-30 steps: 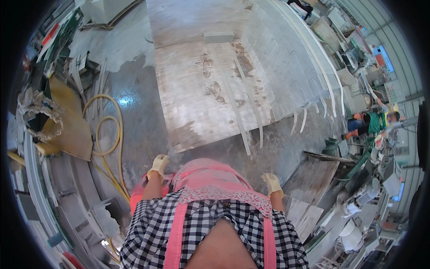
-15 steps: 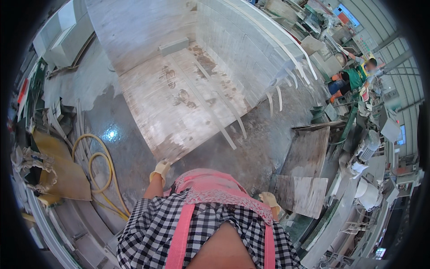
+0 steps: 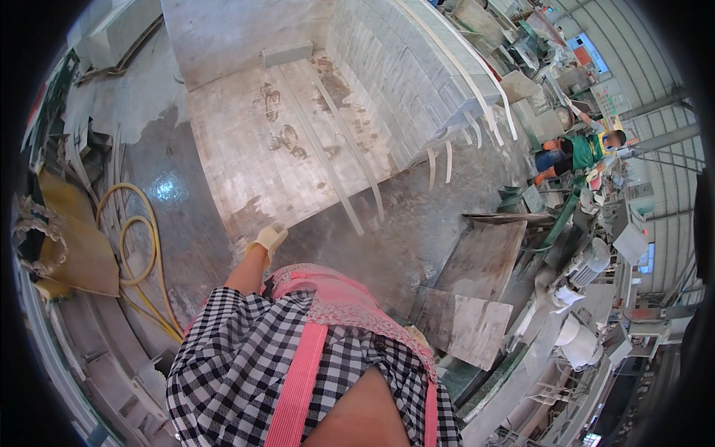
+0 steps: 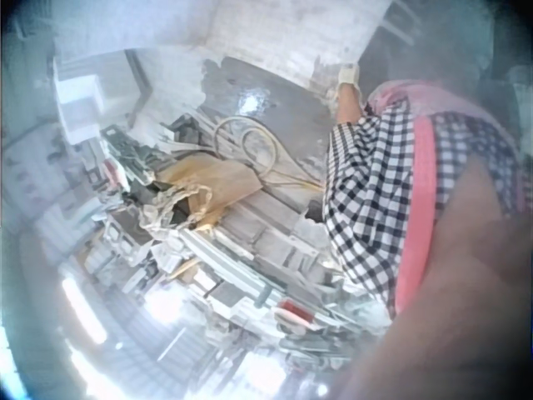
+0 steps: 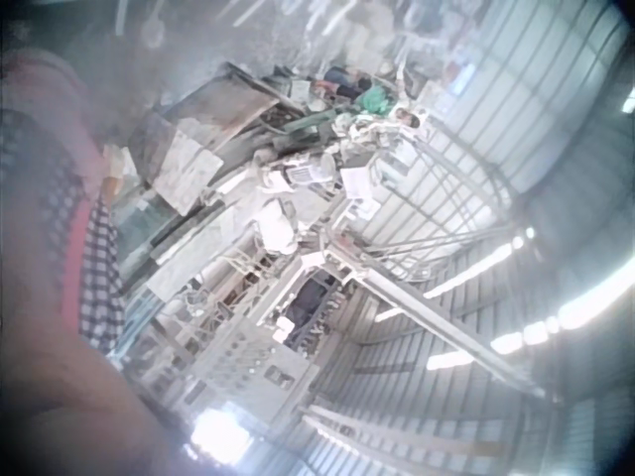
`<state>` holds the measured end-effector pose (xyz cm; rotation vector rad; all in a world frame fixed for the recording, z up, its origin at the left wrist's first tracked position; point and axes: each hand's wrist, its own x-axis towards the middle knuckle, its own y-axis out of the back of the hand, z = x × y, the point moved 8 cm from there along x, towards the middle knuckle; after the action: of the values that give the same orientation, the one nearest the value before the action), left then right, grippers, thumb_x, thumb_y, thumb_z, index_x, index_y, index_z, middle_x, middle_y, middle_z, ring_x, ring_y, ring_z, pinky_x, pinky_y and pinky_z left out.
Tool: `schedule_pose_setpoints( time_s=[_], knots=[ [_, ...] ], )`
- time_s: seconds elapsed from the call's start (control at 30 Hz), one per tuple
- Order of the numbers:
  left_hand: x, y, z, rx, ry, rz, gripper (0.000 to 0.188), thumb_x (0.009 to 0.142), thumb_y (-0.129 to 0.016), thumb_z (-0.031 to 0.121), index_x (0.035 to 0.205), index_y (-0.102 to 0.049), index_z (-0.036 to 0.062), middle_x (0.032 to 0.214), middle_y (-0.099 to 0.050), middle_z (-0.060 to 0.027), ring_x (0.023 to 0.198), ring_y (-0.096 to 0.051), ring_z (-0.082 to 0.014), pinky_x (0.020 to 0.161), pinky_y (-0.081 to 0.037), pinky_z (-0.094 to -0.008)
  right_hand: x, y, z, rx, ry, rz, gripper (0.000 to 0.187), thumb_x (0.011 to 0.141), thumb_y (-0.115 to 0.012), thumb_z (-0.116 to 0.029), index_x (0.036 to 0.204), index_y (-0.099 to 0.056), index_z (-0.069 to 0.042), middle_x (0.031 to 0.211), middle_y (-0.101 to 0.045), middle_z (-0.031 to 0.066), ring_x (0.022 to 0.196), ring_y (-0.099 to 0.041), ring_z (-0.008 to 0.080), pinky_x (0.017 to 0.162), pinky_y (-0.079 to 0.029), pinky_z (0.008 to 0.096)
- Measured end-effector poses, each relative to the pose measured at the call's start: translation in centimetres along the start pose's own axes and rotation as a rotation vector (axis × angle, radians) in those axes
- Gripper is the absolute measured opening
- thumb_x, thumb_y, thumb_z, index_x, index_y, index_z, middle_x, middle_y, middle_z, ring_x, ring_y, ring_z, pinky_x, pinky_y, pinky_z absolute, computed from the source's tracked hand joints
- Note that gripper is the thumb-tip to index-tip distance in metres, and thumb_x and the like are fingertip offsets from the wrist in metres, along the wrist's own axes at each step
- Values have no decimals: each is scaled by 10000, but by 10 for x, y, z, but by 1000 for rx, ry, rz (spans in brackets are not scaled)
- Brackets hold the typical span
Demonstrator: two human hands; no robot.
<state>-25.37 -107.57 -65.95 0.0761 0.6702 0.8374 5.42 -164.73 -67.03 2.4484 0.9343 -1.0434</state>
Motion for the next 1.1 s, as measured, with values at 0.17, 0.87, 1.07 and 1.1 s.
schedule_pose_setpoints(
  time_s=[0.17, 0.87, 1.07, 1.1],
  knots=[
    [-7, 9, -21, 17, 17, 60, 360, 844, -621, 308, 1048, -657, 13, 884, -684, -98, 819, -631, -207, 732, -499, -351, -20, -6, -61, -183, 4, 126, 307, 955, -571, -242, 1081, -644, 28, 962, -715, 102, 784, -646, 127, 660, -503, 256],
    [-10, 40, -85, 47, 104, 52, 388, 877, -650, 384, 1011, -680, 20, 827, -703, -75, 747, -649, -169, 668, -503, -318, -44, -61, -104, 2, 112, 196, 344, 947, -598, -194, 1149, -605, 85, 1013, -700, 159, 910, -679, 209, 820, -545, 291],
    [-13, 47, -77, 84, 102, -56, 443, 861, -657, 399, 1058, -670, 2, 830, -702, -95, 735, -647, -189, 689, -505, -341, -53, -67, -88, -156, 160, 283, 390, 944, -552, -280, 1095, -653, 65, 986, -722, 113, 838, -666, 153, 771, -521, 267],
    [-13, 51, -72, 142, 121, -88, 432, 857, -631, 416, 974, -679, 3, 777, -682, -90, 682, -622, -185, 624, -472, -351, -57, -65, -81, -266, 118, 360, 397, 922, -551, -337, 1014, -684, 25, 932, -721, 88, 790, -653, 148, 742, -516, 304]
  ],
)
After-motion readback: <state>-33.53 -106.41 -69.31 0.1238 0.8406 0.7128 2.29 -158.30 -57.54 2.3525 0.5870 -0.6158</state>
